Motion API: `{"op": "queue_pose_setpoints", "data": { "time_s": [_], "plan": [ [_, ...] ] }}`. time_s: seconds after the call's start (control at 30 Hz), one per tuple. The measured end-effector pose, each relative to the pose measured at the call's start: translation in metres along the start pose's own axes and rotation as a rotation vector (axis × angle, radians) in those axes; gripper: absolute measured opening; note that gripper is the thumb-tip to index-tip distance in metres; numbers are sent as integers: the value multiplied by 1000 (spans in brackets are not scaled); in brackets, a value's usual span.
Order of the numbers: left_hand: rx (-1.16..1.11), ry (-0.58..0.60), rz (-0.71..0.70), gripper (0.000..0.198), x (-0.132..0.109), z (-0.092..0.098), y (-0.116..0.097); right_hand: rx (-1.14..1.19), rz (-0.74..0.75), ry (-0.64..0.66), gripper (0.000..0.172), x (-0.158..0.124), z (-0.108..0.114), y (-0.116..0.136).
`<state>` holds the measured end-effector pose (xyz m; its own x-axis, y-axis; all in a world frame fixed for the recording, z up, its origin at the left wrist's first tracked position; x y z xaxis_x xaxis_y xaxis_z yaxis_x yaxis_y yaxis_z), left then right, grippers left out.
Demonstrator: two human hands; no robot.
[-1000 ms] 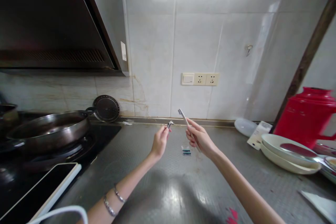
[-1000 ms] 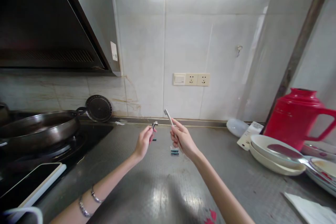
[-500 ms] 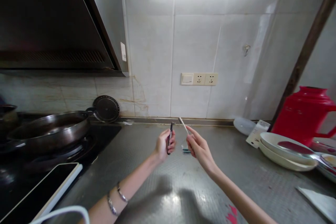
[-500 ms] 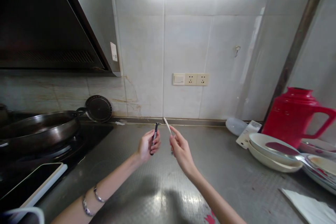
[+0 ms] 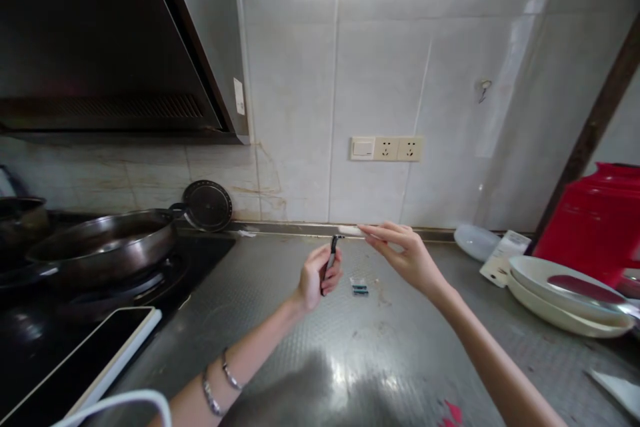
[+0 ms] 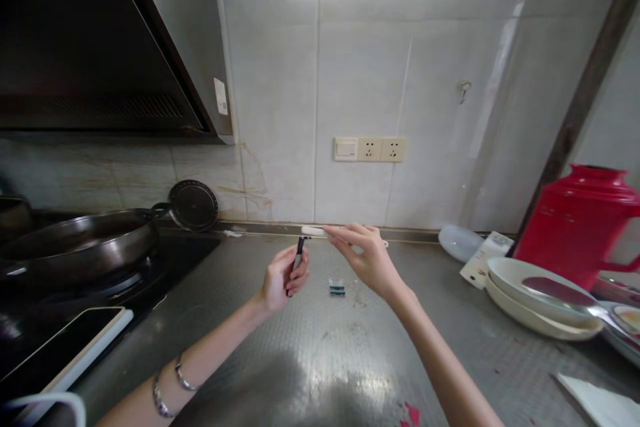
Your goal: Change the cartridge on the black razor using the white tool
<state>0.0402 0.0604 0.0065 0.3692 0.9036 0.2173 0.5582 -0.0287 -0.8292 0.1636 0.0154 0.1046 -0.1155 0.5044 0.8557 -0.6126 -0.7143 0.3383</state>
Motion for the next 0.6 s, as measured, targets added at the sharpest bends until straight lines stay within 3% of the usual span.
{"op": "queue_pose_setpoints", "data": {
  "time_s": [0.1,0.27,0.6],
  "plan": [
    [30,-57,-44,24,0,3,-2,80,-74,-5,32,-5,-8,-5],
    [8,-100,-70,24,1,5,-9,226,-203,117,43,-17,-36,-6],
    [-32,-63,24,23,-3,-4,-5,36,-20,46,39,-18,-34,17]
  ]
}}
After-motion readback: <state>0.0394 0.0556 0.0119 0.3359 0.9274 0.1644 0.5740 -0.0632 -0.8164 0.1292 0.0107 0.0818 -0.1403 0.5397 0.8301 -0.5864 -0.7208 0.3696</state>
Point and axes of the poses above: each hand's wrist, its own x-axis towards the middle knuckle, its own z-axis out of the back of the hand, y = z × x, the point moved 9 cm from there along x, towards the middle knuckle, and after that the axes turned 10 degrees about -y, right-handed, at the moved point
